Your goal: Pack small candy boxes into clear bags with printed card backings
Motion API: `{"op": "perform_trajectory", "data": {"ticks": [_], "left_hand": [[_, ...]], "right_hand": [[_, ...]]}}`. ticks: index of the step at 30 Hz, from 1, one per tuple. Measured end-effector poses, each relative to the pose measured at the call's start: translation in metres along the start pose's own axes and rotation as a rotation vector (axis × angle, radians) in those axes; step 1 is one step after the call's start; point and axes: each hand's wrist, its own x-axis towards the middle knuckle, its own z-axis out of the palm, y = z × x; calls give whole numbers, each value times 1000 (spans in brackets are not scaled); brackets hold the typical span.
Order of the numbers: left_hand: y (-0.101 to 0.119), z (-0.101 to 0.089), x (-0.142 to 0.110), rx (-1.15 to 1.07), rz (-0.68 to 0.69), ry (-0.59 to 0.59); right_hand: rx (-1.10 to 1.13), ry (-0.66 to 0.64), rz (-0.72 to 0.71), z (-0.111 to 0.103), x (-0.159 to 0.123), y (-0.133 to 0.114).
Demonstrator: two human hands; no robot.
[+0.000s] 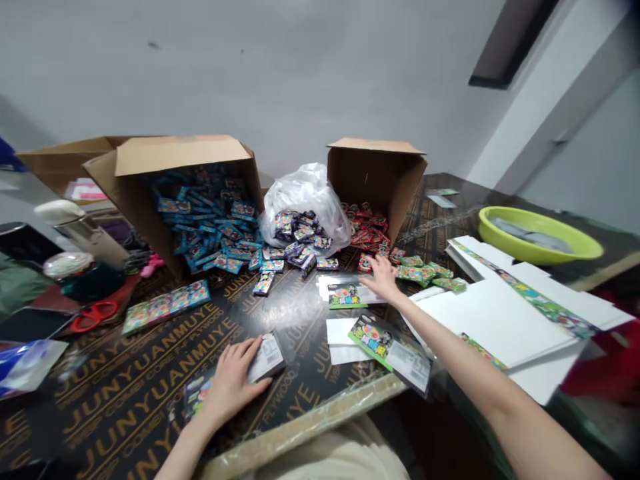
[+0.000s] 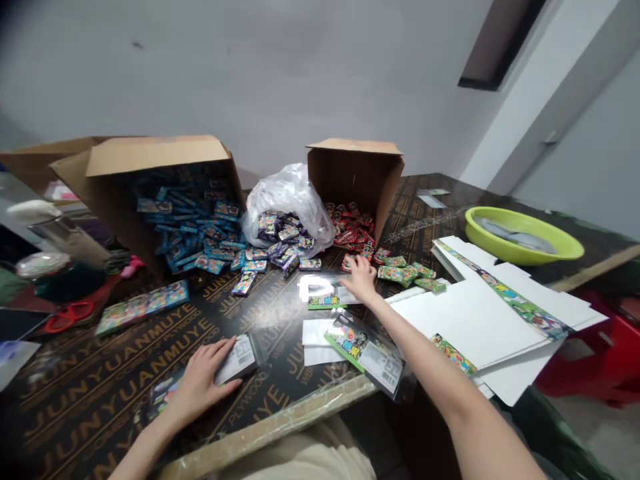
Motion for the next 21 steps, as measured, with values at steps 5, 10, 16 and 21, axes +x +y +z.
{"op": "perform_trajectory", "data": {"ticks": [5,10,16,21], "left_hand": [[3,7,-10,-9,5,48],[14,-7,-10,-83,-71,17],[78,-26,10,-656,-217,178],[119,-28,30,-1380,-538,230]], "right_hand": [[-134,-28,76,-10,19,69],[-91,35,10,-9,29,84],[701,10,-287,-27,-22,-41],[931,-120,-566,-33,-105,-144]]}}
